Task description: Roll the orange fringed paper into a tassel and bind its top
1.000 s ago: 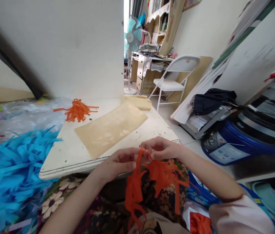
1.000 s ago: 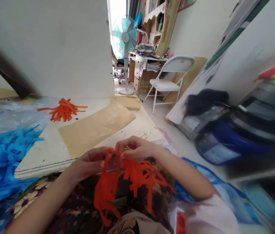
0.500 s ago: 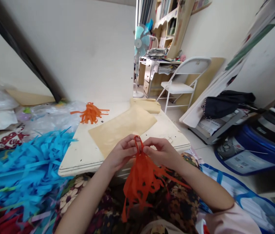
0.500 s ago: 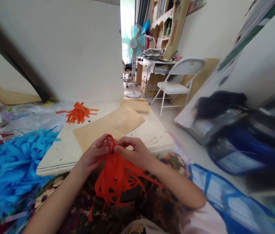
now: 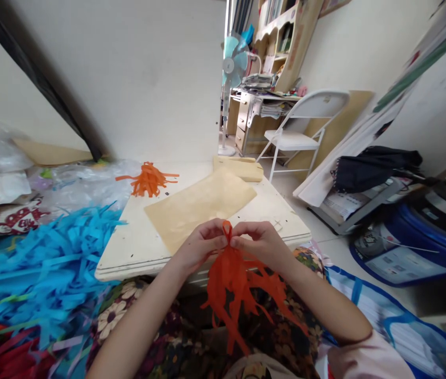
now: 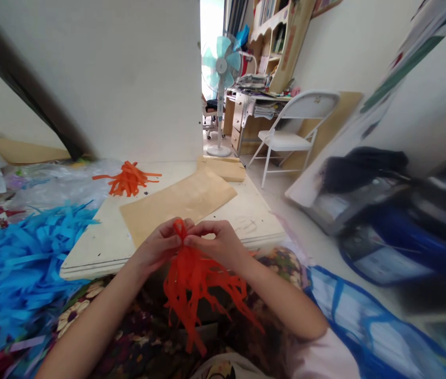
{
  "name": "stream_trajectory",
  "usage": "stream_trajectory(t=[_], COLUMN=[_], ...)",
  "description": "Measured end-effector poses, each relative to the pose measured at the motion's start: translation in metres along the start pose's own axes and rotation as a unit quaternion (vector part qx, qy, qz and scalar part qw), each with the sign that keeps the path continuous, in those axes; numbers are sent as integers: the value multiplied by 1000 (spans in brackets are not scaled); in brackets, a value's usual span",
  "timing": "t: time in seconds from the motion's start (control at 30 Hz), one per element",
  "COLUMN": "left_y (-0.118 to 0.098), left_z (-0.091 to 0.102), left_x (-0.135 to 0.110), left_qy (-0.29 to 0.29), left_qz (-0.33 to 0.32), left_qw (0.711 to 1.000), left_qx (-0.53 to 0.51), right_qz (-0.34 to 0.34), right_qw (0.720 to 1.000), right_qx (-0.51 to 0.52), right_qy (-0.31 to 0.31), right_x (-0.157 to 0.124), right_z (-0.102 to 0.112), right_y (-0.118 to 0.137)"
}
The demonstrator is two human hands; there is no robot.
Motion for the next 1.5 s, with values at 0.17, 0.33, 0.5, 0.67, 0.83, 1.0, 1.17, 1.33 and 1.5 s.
stream_trajectory(t=[0.17, 0.33, 0.5, 0.67, 0.83, 1.0, 1.17, 1.33, 1.5], left_y=[1, -4, -18, -18, 1, 7, 2, -3, 7], left_z=[-2, 6, 7, -5, -7, -7, -4, -8, -25], left_x=[1, 3, -1, -8, -11, -8, -8, -10, -22], left_qy=[2, -31, -50, 16, 70, 18, -39, -48, 87], left_qz=[-6, -67, -94, 4, 95, 84, 37, 10, 74], left_qw=[1000, 997, 981, 884, 834, 820, 816, 816, 797], left_qx=[-8, 33, 161, 468, 539, 566, 576, 576, 593], right_qz=[-11, 9, 71, 133, 136, 154, 160, 146, 141], right_qw=[1000, 1000, 988, 919, 791, 693, 688, 746, 862], right_qx=[-3, -29, -134, -352, -572, -681, -693, -642, -473], right_qy=[7, -7, 8, 116, 172, 178, 139, 100, 113], right_x=[2, 3, 0, -9, -22, -31, -32, -39, -57], right_z=[2, 2, 0, -11, -14, -19, -16, -9, -23], right_y=[-4, -6, 5, 14, 12, 9, 5, 4, -19])
Point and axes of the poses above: each hand's wrist, its own x-axis towards the middle knuckle, its own z-axis out of the back of the hand, y = z × x, the point moved 9 cm from there along x, towards the middle knuckle, and after that the axes turned 3 degrees about z, right-handed, at the moved point
